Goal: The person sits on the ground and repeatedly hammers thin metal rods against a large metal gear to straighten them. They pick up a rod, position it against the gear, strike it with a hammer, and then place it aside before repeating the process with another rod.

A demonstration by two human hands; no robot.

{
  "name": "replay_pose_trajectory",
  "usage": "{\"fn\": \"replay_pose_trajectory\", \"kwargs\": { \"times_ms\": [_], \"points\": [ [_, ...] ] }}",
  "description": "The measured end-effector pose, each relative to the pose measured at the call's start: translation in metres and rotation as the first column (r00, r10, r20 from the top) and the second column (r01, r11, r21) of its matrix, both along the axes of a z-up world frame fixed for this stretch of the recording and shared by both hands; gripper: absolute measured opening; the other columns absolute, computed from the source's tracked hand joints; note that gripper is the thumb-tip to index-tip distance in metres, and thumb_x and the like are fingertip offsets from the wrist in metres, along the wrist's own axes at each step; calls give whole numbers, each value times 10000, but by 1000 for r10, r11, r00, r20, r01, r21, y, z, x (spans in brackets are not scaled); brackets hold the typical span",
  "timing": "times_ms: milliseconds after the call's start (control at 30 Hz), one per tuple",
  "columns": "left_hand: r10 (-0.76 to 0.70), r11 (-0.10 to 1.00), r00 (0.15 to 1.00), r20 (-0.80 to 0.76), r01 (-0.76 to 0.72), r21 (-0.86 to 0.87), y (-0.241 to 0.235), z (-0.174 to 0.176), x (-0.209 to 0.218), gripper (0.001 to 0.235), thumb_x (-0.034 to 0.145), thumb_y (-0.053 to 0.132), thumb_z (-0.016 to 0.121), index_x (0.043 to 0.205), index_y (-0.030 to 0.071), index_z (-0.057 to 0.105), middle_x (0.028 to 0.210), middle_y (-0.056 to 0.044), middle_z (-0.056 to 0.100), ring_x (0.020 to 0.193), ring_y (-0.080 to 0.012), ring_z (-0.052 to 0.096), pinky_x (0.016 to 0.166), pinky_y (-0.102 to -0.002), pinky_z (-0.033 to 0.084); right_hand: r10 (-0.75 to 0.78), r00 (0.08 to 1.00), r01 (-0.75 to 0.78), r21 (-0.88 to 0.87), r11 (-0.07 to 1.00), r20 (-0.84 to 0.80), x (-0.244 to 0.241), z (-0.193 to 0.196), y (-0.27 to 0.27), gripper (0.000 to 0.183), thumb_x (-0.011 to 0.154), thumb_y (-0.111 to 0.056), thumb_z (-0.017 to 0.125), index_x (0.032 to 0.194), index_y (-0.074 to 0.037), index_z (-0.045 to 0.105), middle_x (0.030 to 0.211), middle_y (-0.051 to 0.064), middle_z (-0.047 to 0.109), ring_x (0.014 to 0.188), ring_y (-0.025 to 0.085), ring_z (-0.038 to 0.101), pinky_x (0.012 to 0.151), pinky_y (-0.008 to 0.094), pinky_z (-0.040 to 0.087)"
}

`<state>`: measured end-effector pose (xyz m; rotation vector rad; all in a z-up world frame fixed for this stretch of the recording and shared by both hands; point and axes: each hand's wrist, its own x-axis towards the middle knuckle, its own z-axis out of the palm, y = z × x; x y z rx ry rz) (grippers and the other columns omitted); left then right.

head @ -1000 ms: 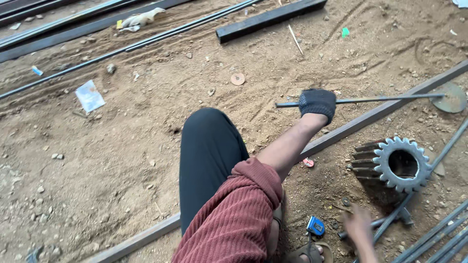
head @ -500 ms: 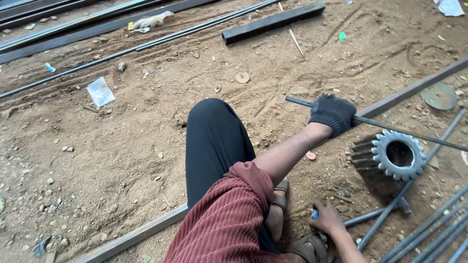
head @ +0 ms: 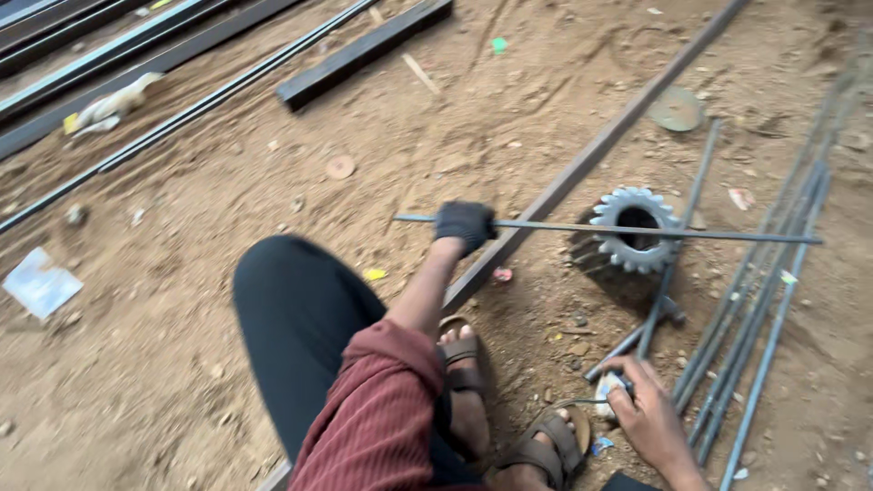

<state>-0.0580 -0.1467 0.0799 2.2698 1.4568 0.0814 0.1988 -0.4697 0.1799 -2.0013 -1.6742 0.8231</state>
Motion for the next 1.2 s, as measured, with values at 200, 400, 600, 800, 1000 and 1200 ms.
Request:
{"fn": "replay_pose_trajectory", "kwargs": {
  "times_ms": [200, 400, 600, 800, 1000, 1200],
  "points": [
    [80, 994, 990, -120, -69, 90, 26, -23, -22, 226, 809, 407, 753, 1007, 297, 753, 1080, -37, 705, 1131, -316, 611, 928, -607, 420, -565, 277, 330, -475, 816, -777, 28, -53, 28, 248, 991, -162, 390, 1061, -1, 566, 988, 198, 690, 812, 335, 782, 581, 438, 649],
    [400, 896, 899, -179, -343, 281, 40, -81, -60, 184, 884, 266, 638, 982, 250, 793, 1132, -77, 705, 1154, -322, 621, 978, -540, 436, -728, 248, 460, -583, 670, -640, 51, -102, 36, 293, 942, -222, 657, 1149, -40, 557, 995, 229, 687, 788, 320, 755, 582, 413, 600],
    [518, 855, 788, -332, -470, 218, 29, -93, -81, 215, 859, 314, 636, 1015, 238, 763, 1150, -44, 681, 1165, -262, 604, 1107, -583, 300, -636, 377, 375, -517, 769, -673, 69, -159, 48, 565, 723, -71, 860, 1181, -31, 531, 888, 230, 769, 743, 314, 761, 605, 412, 588],
    [388, 922, 846, -366, -352, 162, 13, -92, -38, 243, 1052, 286, 492, 1064, 232, 729, 1093, -18, 712, 1116, -235, 637, 1124, -606, 335, -546, 362, 237, -492, 838, -755, 58, -176, 82, 555, 727, -87, 839, 1214, -21, 582, 912, 246, 770, 804, 302, 767, 761, 433, 636],
    [-83, 996, 940, -332, 85, -8, -18, -82, 22, 383, 996, 503, 591, 1176, 175, 671, 1231, -130, 618, 1215, -315, 558, 1102, -589, 318, -608, 431, 293, -533, 793, -667, 39, -184, 116, 500, 786, -149, 783, 1228, -18, 589, 938, 233, 758, 824, 305, 754, 744, 437, 623],
    [-122, 992, 963, -240, 115, -46, -18, -80, 26, 241, 903, 312, 684, 1098, 180, 735, 1188, -135, 673, 1146, -342, 648, 981, -517, 493, -636, 430, 325, -548, 771, -640, 35, -185, 123, 462, 845, -211, 728, 1241, -14, 596, 965, 219, 746, 844, 308, 742, 726, 440, 609]
  ]
}}
